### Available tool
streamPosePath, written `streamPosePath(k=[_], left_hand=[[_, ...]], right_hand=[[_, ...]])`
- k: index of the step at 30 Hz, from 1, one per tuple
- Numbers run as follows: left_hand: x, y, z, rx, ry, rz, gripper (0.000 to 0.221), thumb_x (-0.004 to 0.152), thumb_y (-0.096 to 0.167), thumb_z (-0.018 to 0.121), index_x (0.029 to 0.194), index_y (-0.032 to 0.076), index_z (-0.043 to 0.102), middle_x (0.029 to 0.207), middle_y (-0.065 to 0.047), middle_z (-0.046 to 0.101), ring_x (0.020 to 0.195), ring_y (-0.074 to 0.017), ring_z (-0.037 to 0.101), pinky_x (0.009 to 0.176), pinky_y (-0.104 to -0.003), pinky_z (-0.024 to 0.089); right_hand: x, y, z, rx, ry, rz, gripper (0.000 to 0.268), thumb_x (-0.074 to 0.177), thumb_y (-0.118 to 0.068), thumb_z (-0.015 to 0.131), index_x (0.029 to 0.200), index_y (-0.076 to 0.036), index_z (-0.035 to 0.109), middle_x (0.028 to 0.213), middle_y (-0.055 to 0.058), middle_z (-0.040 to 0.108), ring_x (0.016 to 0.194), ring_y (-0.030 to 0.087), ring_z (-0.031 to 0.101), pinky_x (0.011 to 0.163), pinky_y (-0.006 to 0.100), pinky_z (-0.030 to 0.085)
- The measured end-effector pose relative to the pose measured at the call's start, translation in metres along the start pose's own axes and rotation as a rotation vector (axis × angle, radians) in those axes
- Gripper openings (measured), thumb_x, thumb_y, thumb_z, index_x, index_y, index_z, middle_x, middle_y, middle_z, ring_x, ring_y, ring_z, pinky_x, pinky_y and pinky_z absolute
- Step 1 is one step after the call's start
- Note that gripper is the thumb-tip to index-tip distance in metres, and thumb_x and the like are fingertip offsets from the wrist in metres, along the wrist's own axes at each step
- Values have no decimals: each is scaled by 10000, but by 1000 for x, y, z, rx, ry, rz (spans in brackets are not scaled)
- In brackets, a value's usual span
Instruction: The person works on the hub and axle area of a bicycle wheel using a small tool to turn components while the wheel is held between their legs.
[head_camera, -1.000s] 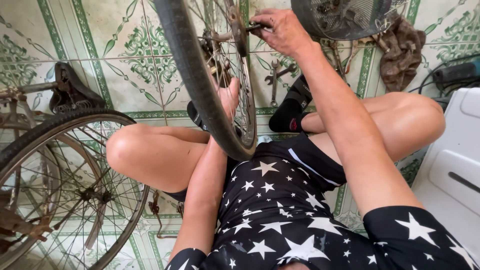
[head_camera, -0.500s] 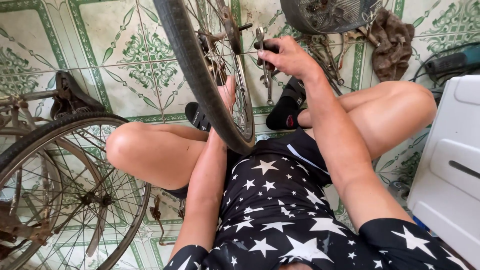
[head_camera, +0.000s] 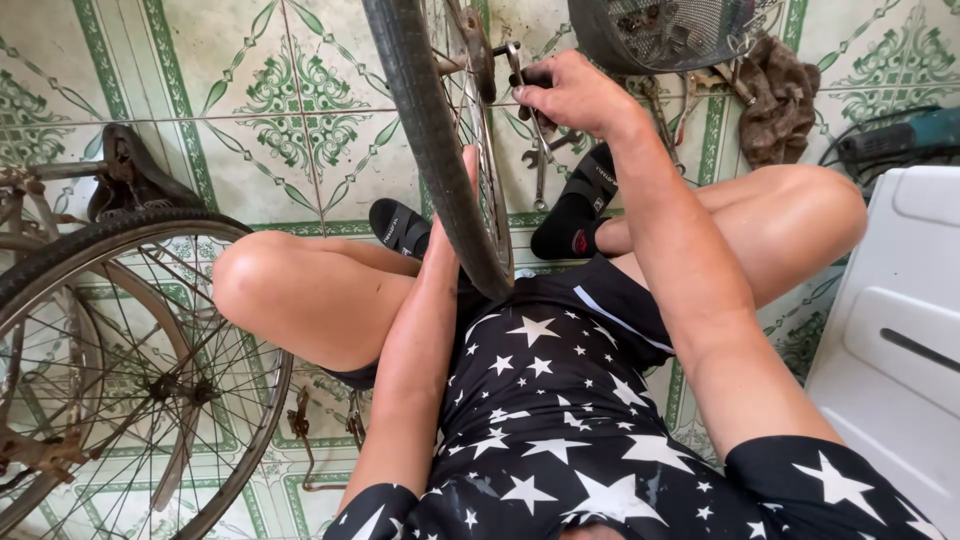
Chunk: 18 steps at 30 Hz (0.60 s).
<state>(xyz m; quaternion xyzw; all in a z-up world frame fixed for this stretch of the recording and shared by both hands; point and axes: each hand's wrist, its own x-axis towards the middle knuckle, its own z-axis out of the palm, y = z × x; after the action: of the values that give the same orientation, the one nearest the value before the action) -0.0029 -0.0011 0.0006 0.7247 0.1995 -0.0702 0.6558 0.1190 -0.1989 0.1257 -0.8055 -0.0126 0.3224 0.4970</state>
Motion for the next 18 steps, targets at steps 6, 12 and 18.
streamPosePath(k=[6, 12, 18], left_hand=[[0, 0, 0, 0, -22, -12, 358, 998, 153, 610, 1347, 111, 544, 893, -47, 588, 724, -159, 567, 641, -315, 506], [3, 0, 0, 1, -24, -10, 352, 995, 147, 611, 1339, 111, 546, 896, -45, 592, 728, -158, 572, 642, -315, 509], [8, 3, 1, 18, -12, 10, 347, 992, 141, 612, 1332, 112, 548, 899, -43, 596, 732, -156, 577, 643, -315, 513]], right_hand=[[2, -8, 1, 9, 12, 23, 278, 967, -193, 700, 1065, 66, 716, 784, 48, 700, 600, 104, 594, 569, 303, 509], [7, 2, 3, 41, 18, -11, 252, 967, -188, 702, 1028, 56, 727, 757, 35, 677, 603, 97, 580, 557, 301, 492], [16, 13, 8, -194, 101, -11, 290, 967, -283, 721, 1169, -76, 745, 659, 45, 643, 560, 119, 540, 539, 339, 447]])
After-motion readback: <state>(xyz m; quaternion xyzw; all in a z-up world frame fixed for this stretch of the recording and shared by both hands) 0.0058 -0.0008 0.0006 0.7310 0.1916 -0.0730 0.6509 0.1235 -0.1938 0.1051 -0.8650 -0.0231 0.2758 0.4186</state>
